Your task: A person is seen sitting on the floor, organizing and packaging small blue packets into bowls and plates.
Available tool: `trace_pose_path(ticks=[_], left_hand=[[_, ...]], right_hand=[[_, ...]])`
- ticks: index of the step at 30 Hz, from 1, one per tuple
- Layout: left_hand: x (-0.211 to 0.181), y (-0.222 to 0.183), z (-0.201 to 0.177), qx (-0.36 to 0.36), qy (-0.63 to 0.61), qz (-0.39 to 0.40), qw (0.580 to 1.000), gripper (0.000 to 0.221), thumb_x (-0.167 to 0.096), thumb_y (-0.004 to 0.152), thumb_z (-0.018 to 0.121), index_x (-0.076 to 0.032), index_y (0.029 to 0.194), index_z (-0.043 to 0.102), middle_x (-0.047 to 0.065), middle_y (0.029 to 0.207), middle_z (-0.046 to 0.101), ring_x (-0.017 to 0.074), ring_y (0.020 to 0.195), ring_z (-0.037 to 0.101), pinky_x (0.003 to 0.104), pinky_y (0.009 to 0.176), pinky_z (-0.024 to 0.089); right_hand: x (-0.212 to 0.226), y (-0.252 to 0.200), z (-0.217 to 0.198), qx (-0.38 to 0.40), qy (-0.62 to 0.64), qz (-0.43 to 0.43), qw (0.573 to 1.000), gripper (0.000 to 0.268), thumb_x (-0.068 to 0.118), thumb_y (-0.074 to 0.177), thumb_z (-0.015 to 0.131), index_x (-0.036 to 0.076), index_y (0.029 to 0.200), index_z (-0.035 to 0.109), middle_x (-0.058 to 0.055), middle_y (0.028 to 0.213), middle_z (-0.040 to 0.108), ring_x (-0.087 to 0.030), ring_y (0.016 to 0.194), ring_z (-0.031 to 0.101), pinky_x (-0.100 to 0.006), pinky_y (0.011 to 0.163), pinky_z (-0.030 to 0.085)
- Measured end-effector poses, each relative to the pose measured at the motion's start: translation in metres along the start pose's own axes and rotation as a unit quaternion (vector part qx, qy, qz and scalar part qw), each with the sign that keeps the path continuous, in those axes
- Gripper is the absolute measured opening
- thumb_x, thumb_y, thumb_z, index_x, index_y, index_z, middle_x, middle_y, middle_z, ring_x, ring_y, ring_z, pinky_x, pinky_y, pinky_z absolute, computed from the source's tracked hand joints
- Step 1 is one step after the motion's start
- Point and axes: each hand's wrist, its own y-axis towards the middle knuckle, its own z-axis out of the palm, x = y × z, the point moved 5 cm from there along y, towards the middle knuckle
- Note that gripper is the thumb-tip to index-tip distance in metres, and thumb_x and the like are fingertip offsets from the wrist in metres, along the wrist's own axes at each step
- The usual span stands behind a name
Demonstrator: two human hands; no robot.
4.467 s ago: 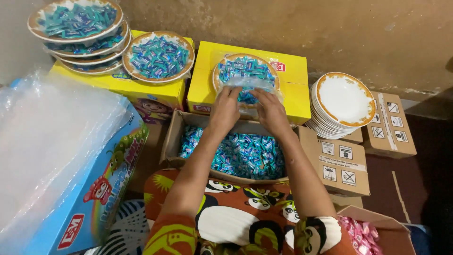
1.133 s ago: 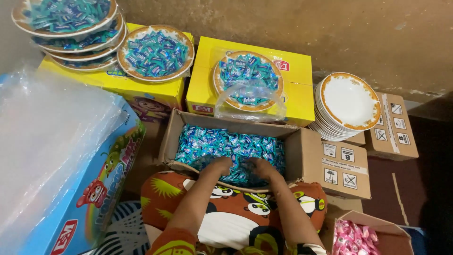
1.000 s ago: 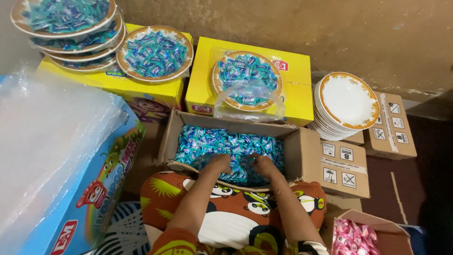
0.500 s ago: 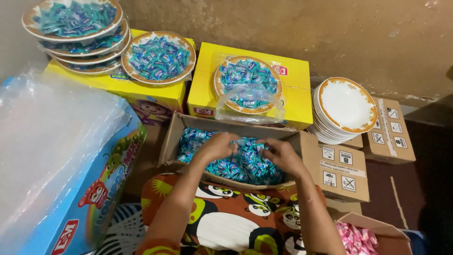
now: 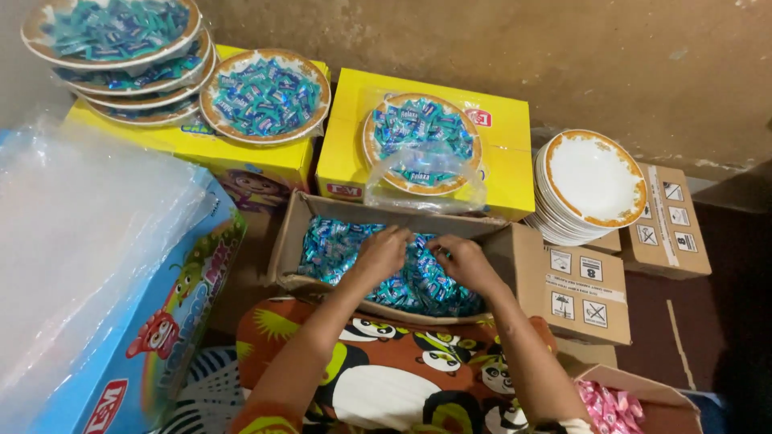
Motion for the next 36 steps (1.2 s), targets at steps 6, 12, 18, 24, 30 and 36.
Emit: trace_pose_path(ticks=[6, 12, 18, 24, 30, 36], left_hand=[[0.088, 0.0, 0.105, 0.343, 0.003, -0.163, 0.925, 0.071, 0.009, 0.086, 0.05, -0.018, 0.152, 0.054, 0.031, 0.162, 0.03, 0.0573, 0.134, 0.047, 0.061, 0.093, 0.057], [0.152, -0.047, 0.196, 0.465, 0.175, -0.13, 0.858, 0.063, -0.021, 0.088, 0.054, -0.026, 0.151, 0.051, 0.023, 0.15, 0.053, 0.0435, 0.133, 0.055, 0.059, 0.103, 0.051], [0.137, -0.049, 0.189, 0.475, 0.14, -0.139, 0.858, 0.045, -0.008, 0.095, 0.051, -0.009, 0.137, 0.065, 0.021, 0.134, 0.066, 0.0426, 0.117, 0.064, 0.063, 0.104, 0.052], [0.1, -0.034, 0.128, 0.358, 0.07, -0.149, 0.919, 0.029, -0.002, 0.095, 0.059, 0.003, 0.119, 0.073, 0.025, 0.111, 0.073, 0.0413, 0.095, 0.072, 0.055, 0.083, 0.063], [0.116, -0.035, 0.126, 0.317, 0.069, -0.196, 0.925, 0.022, -0.008, 0.09, 0.067, 0.0, 0.109, 0.076, 0.02, 0.099, 0.074, 0.0362, 0.085, 0.073, 0.05, 0.072, 0.064], [0.121, -0.028, 0.109, 0.24, 0.027, -0.209, 0.948, 0.042, 0.0, 0.093, 0.051, -0.007, 0.129, 0.072, 0.027, 0.121, 0.07, 0.0454, 0.11, 0.07, 0.057, 0.091, 0.059]], right_hand=[[-0.164, -0.001, 0.154, 0.281, -0.072, 0.099, 0.952, 0.039, 0.02, 0.089, 0.064, 0.009, 0.124, 0.073, -0.023, 0.121, 0.071, -0.045, 0.112, 0.068, -0.054, 0.099, 0.054], [-0.167, -0.04, 0.196, 0.516, -0.159, 0.117, 0.833, 0.067, 0.037, 0.083, 0.069, 0.007, 0.142, 0.057, -0.026, 0.14, 0.06, -0.043, 0.131, 0.058, -0.05, 0.109, 0.05], [-0.183, -0.049, 0.205, 0.526, -0.155, 0.094, 0.831, 0.057, 0.026, 0.078, 0.073, 0.004, 0.13, 0.068, -0.025, 0.123, 0.07, -0.042, 0.121, 0.065, -0.052, 0.103, 0.054], [-0.145, -0.036, 0.153, 0.386, -0.076, 0.151, 0.907, 0.043, 0.01, 0.085, 0.054, 0.002, 0.123, 0.074, -0.029, 0.115, 0.073, -0.048, 0.115, 0.066, -0.052, 0.1, 0.053], [-0.169, -0.032, 0.142, 0.183, 0.034, 0.203, 0.961, 0.05, 0.026, 0.081, 0.081, 0.012, 0.128, 0.072, -0.017, 0.078, 0.076, -0.039, 0.086, 0.073, -0.049, 0.08, 0.056], [-0.2, -0.029, 0.156, 0.169, 0.079, 0.25, 0.95, 0.038, 0.042, 0.08, 0.084, 0.026, 0.114, 0.079, -0.011, 0.095, 0.079, -0.029, 0.083, 0.077, -0.043, 0.076, 0.062]])
